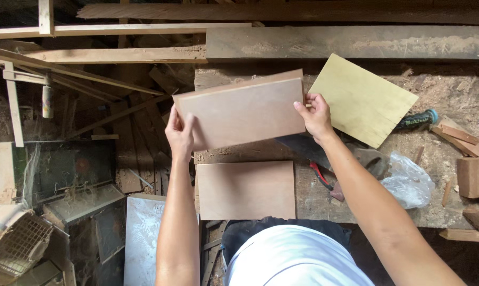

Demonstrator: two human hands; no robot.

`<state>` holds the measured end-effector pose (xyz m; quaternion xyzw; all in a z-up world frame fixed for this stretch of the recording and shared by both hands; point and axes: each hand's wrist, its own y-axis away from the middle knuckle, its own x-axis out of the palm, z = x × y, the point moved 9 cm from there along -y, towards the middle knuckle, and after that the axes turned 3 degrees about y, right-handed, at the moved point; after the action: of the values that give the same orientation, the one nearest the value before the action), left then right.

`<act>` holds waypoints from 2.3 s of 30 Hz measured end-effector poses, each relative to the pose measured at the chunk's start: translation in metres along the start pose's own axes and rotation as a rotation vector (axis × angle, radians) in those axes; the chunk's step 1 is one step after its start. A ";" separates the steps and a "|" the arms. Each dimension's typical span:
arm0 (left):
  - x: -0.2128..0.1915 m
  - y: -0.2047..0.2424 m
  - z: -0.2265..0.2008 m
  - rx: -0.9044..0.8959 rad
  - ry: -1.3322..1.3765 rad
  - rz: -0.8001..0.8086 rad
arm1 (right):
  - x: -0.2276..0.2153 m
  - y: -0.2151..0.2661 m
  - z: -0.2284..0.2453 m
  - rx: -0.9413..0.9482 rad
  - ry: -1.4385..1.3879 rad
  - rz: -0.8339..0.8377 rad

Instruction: The person uses a hand saw to cut a rectangular piece of plywood into two halves. They then pick up a pre-cut frame-like piece of wood and continue sawing along a marked line to separate a section. The person handles the cut pieces and places them on the workbench.

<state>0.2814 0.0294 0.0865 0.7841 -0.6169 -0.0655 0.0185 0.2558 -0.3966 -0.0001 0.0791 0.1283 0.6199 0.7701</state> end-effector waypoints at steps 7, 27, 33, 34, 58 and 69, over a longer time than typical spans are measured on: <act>-0.008 0.043 0.063 -0.567 0.043 0.045 | -0.004 0.008 -0.034 0.052 0.300 0.090; -0.046 0.062 0.117 -0.424 0.196 -0.183 | 0.041 0.139 -0.010 -0.716 1.350 0.379; -0.082 0.054 0.102 -0.388 0.114 -0.218 | 0.043 0.150 -0.010 -0.723 1.350 0.437; -0.088 0.052 0.099 -0.360 0.123 -0.229 | 0.043 0.150 -0.010 -0.724 1.352 0.446; -0.070 0.117 0.138 -0.476 0.182 -0.058 | 0.005 0.112 -0.048 0.149 0.121 0.292; -0.061 0.134 0.142 -0.468 -0.010 -0.046 | -0.022 0.130 -0.078 0.094 0.267 0.173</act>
<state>0.1205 0.0639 -0.0343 0.7717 -0.5672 -0.2110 0.1955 0.1067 -0.3925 -0.0358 0.0427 0.2511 0.6823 0.6853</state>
